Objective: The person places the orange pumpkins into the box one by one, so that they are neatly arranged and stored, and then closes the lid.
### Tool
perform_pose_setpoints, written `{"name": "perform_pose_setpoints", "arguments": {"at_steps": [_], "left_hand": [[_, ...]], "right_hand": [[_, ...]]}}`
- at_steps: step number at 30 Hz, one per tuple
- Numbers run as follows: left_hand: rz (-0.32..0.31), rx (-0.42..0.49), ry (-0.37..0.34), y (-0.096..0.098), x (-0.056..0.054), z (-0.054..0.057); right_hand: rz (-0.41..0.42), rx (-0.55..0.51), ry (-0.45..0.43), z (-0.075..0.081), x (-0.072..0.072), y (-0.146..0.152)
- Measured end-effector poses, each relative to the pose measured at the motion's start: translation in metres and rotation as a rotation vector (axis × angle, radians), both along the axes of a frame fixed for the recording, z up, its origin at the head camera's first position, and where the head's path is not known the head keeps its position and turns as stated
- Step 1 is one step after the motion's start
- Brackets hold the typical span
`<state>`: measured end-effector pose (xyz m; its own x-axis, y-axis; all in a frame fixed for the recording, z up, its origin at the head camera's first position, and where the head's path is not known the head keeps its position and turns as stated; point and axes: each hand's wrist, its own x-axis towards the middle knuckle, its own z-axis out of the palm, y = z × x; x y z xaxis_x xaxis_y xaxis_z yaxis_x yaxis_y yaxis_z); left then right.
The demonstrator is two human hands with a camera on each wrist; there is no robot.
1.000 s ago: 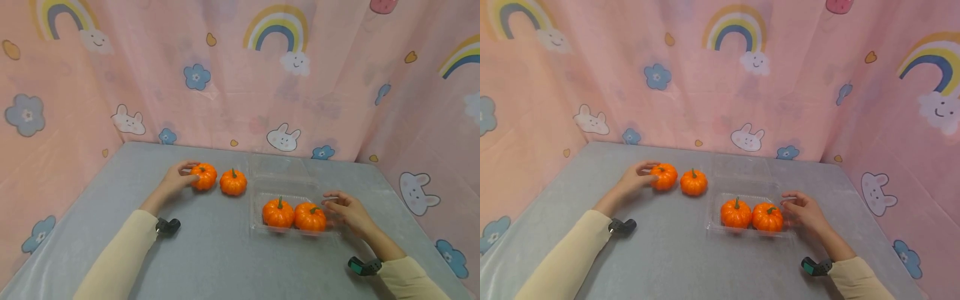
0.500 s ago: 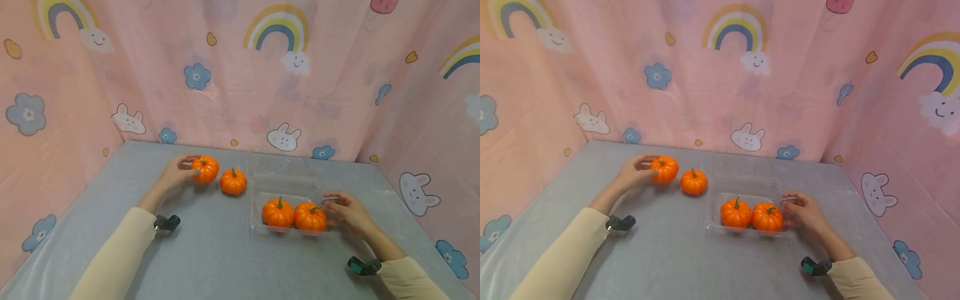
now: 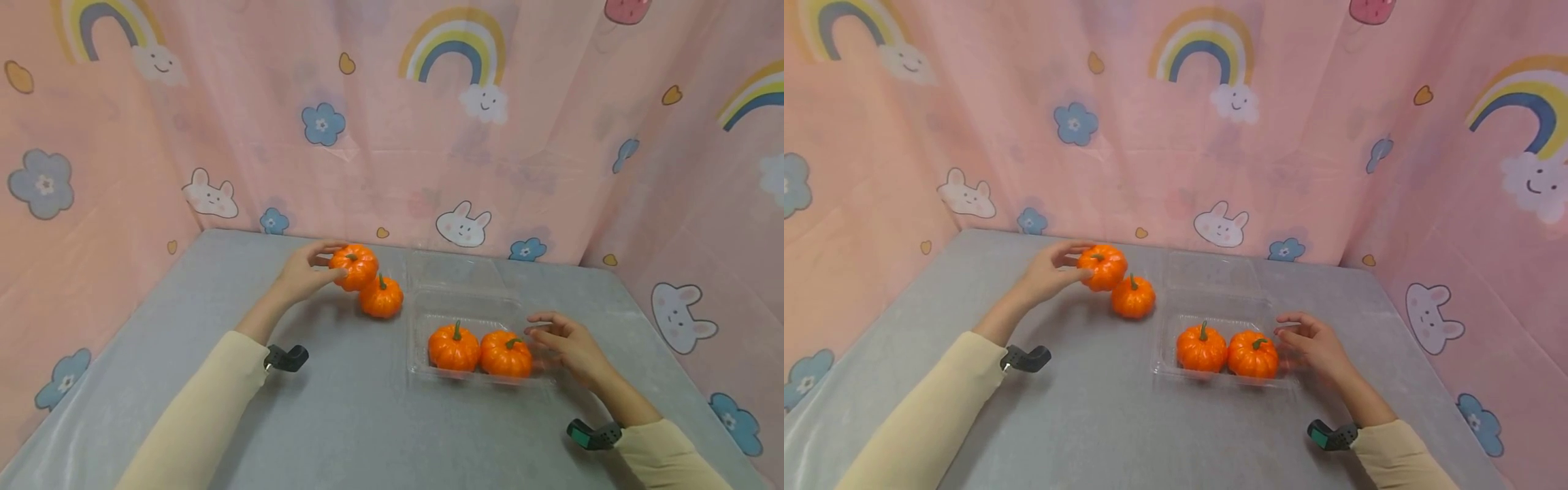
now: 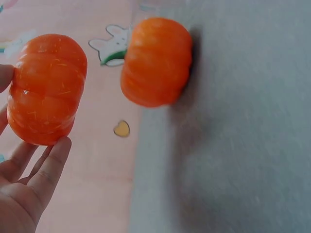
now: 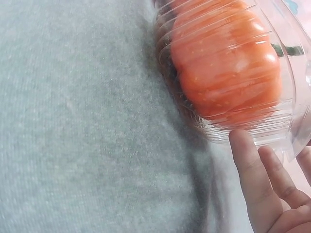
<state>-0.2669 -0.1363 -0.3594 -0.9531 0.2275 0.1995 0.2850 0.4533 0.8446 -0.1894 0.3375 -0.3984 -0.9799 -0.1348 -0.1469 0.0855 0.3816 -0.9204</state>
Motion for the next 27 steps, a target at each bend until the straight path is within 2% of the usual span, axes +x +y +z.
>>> {"name": "perform_pose_setpoints", "arguments": {"at_steps": [8, 14, 27], "left_hand": [[-0.028, 0.01, 0.038, 0.019, -0.001, 0.012], [-0.044, 0.008, 0.031, 0.032, -0.004, 0.014], [-0.145, 0.047, 0.049, 0.065, -0.01, 0.023]], "right_hand": [[-0.006, 0.012, 0.0, 0.001, 0.0, 0.0], [-0.003, 0.022, -0.002, 0.001, -0.001, 0.001], [0.0, 0.001, -0.001, 0.001, -0.001, -0.001]]}}
